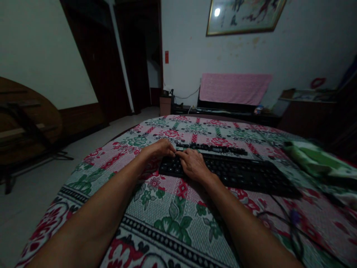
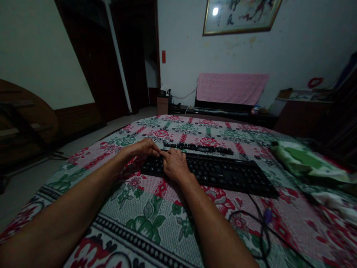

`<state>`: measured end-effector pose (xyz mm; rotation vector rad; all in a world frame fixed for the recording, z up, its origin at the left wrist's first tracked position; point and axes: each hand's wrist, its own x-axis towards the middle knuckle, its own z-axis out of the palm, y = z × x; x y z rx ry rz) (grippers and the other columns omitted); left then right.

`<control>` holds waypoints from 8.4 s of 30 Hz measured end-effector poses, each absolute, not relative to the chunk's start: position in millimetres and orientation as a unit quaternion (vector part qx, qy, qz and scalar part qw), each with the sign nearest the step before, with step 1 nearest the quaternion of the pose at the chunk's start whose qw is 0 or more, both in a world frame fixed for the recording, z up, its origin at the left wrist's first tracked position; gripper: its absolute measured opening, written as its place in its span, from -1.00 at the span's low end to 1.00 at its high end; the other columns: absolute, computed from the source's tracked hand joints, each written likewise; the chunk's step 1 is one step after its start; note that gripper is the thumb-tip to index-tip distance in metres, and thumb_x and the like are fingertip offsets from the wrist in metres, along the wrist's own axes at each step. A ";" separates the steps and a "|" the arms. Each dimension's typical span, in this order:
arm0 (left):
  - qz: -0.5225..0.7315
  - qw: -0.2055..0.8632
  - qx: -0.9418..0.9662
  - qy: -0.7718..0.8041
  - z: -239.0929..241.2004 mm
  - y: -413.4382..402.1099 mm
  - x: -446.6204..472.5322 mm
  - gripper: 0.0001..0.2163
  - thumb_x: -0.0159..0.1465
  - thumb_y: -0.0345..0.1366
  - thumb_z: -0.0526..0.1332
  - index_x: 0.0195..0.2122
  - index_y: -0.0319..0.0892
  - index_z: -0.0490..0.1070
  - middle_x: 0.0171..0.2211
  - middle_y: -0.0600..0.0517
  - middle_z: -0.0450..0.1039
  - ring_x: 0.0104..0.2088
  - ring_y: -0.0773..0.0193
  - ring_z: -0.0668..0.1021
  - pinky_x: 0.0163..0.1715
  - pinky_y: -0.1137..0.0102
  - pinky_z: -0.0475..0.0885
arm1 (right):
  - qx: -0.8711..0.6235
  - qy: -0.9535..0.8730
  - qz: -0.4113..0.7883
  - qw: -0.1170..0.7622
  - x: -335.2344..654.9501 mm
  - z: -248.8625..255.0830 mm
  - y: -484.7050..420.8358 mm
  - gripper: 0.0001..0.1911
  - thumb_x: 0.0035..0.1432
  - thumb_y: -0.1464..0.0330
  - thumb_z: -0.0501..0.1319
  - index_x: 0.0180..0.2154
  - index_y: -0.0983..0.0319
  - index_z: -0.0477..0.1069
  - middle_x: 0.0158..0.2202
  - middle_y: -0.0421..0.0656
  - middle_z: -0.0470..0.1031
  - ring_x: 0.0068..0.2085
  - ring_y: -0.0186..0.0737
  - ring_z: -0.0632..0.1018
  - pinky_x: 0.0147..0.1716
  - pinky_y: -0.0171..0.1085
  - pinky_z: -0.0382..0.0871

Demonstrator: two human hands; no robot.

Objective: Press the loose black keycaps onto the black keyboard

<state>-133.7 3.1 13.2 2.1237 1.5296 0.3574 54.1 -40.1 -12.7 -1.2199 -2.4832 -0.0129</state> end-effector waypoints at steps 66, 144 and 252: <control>0.233 0.407 0.679 0.565 2.6 5.1 -139.1 -0.82 -0.11 -0.40 0.28 -0.42 -0.21 0.54 -0.65 0.15 0.40 -0.63 0.46 0.34 -0.61 0.54 0.22 | -0.430 -0.882 0.012 0.193 55.6 -17.2 -39.3 -0.62 0.18 0.33 -0.05 0.03 0.09 0.27 -0.09 -0.09 0.30 -0.10 -0.14 0.27 -0.12 -0.18 0.09; 0.146 0.149 0.772 0.600 22.1 -9.6 -115.8 -0.82 -0.08 -0.40 0.24 -0.43 -0.12 0.58 -0.61 0.13 0.48 -0.53 0.38 0.40 -0.55 0.54 0.19 | -0.427 -0.886 0.009 0.179 55.3 -15.7 -38.6 -0.63 0.20 0.33 -0.06 0.00 0.10 0.32 -0.09 -0.08 0.31 -0.08 -0.17 0.29 -0.09 -0.19 0.11; 0.232 0.306 0.666 0.640 11.4 -2.8 -112.9 -0.93 -0.14 -0.45 0.25 -0.57 -0.25 0.43 -0.74 0.19 0.26 -0.68 0.48 0.27 -0.69 0.57 0.14 | -0.417 -0.877 0.017 0.238 56.0 -20.0 -36.3 -0.70 0.17 0.32 -0.01 -0.14 0.14 0.43 -0.14 -0.13 0.41 -0.10 -0.20 0.35 -0.08 -0.22 0.12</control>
